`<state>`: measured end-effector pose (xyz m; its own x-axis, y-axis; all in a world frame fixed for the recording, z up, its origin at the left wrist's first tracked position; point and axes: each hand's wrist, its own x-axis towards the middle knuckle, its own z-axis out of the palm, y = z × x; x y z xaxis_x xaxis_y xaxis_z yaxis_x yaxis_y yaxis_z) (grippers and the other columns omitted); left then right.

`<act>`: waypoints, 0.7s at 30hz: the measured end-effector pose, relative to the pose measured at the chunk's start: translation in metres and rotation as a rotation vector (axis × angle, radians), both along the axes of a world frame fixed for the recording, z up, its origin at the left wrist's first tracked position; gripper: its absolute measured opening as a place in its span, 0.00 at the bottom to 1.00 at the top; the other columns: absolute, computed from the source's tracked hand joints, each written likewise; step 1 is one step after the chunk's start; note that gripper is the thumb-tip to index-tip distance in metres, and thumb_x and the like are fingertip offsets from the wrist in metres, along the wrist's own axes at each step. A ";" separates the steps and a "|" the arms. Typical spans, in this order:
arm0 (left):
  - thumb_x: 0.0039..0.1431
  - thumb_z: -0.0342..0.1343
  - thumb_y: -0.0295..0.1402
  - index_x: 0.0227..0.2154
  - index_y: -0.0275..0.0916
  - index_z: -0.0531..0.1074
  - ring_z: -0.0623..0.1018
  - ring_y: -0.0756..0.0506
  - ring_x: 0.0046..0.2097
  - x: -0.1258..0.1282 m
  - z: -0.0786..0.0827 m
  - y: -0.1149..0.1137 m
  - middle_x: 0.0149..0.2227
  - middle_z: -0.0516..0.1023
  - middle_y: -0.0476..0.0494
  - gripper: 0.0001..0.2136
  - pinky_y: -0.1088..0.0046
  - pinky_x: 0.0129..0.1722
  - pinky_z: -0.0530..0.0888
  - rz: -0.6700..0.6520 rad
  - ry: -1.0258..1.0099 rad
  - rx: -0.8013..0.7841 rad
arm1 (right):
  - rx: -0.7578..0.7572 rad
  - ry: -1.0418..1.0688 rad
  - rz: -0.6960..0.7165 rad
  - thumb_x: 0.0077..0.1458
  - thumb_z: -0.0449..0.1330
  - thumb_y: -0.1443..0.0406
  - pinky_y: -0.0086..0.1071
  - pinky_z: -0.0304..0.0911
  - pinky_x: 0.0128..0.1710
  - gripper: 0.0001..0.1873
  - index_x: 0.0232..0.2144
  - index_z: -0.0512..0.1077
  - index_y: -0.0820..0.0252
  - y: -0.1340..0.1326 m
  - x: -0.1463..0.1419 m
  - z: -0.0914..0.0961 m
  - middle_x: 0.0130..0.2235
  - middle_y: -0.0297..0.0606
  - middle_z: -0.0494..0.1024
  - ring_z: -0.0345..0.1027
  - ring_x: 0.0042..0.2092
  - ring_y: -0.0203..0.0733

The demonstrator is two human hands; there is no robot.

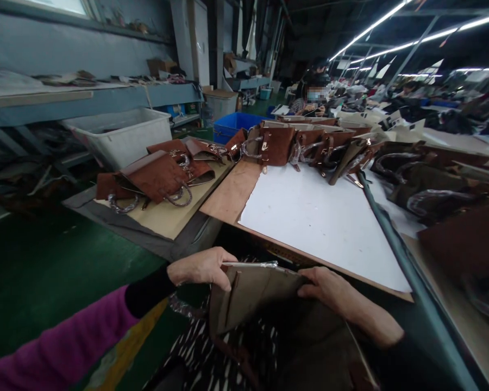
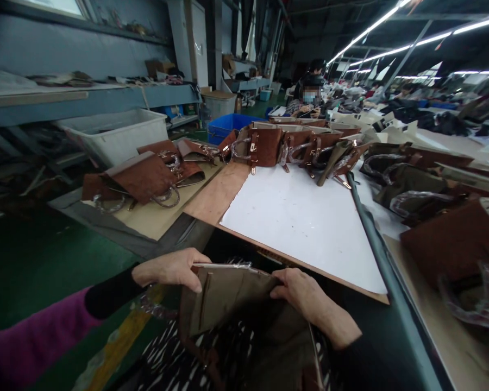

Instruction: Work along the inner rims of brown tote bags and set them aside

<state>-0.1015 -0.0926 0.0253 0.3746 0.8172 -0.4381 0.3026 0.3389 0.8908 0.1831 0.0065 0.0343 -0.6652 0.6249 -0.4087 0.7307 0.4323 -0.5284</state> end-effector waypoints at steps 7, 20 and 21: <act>0.40 0.59 0.36 0.34 0.33 0.73 0.70 0.47 0.31 0.000 -0.010 0.007 0.29 0.73 0.49 0.16 0.76 0.30 0.65 -0.010 0.026 -0.072 | -0.309 0.062 -0.139 0.44 0.56 0.66 0.27 0.58 0.31 0.11 0.33 0.73 0.60 0.010 -0.017 -0.020 0.29 0.32 0.77 0.68 0.31 0.38; 0.50 0.49 0.35 0.22 0.31 0.72 0.63 0.52 0.24 0.028 -0.004 0.078 0.20 0.66 0.50 0.12 0.78 0.22 0.57 -0.059 0.227 0.304 | -0.060 -0.028 -0.045 0.45 0.53 0.67 0.28 0.52 0.30 0.08 0.26 0.72 0.57 0.012 -0.039 -0.002 0.27 0.31 0.74 0.65 0.33 0.38; 0.49 0.49 0.35 0.22 0.31 0.72 0.63 0.52 0.23 0.030 -0.007 0.083 0.19 0.66 0.50 0.12 0.78 0.22 0.57 -0.065 0.233 0.276 | -0.055 -0.042 -0.046 0.45 0.53 0.67 0.29 0.52 0.31 0.08 0.26 0.72 0.57 0.012 -0.039 -0.002 0.28 0.31 0.74 0.65 0.33 0.38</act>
